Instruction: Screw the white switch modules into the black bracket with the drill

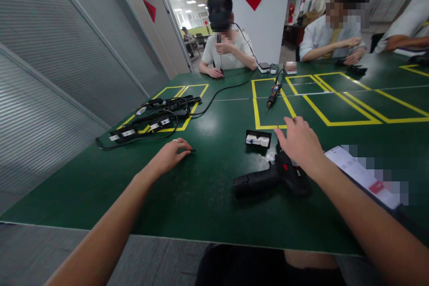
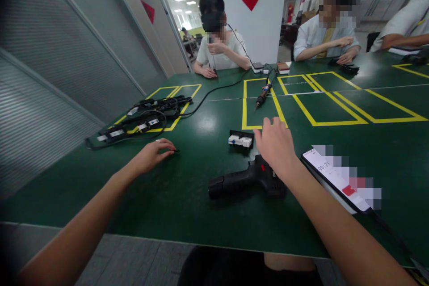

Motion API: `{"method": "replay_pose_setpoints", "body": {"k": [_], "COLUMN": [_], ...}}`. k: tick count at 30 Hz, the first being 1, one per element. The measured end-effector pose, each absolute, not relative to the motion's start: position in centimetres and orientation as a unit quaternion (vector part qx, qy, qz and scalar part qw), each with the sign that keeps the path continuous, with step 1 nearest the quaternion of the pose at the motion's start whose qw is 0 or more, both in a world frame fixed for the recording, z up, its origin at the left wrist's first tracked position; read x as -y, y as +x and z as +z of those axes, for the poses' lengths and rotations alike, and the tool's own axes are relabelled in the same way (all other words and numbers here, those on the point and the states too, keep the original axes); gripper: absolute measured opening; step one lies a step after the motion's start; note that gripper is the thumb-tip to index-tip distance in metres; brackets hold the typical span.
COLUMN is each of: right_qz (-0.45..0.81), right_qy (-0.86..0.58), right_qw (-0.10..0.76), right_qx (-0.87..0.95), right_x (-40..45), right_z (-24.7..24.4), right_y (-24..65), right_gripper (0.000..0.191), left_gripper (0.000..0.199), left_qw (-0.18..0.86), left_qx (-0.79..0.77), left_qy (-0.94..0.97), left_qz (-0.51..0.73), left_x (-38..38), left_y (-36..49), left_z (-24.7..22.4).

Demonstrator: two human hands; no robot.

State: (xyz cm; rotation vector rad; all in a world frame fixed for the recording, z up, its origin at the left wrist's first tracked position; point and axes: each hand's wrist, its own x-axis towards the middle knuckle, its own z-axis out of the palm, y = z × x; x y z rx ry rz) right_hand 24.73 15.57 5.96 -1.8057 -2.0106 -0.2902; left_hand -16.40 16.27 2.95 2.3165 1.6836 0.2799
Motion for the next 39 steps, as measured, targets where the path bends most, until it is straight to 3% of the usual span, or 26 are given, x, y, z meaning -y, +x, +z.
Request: {"method": "replay_pose_setpoints", "body": {"k": [14,27,39], "right_qz": [-0.046,-0.004,0.044], "right_qy": [-0.531,-0.479,-0.497], "right_qw": [0.289,0.362,0.355], "right_qx": [0.795,0.8,0.79], "right_x": [-17.5,-18.2,-17.9], "right_z": [3.9,5.8,4.2], "right_y": [22.2,20.9,21.7], "right_gripper": [0.036,0.03,0.03], "left_gripper": [0.037,0.035,0.033], "left_qw": [0.057,0.033,0.05], "left_qx": [-0.567,-0.531,-0.535], "left_qy": [0.806,0.836,0.829], "left_qz": [0.161,0.137,0.155], "left_x": [-14.4,-15.0,-15.9], "left_y": [-17.4,-17.1,-17.2], "left_z": [0.7,0.1,-0.1]}}
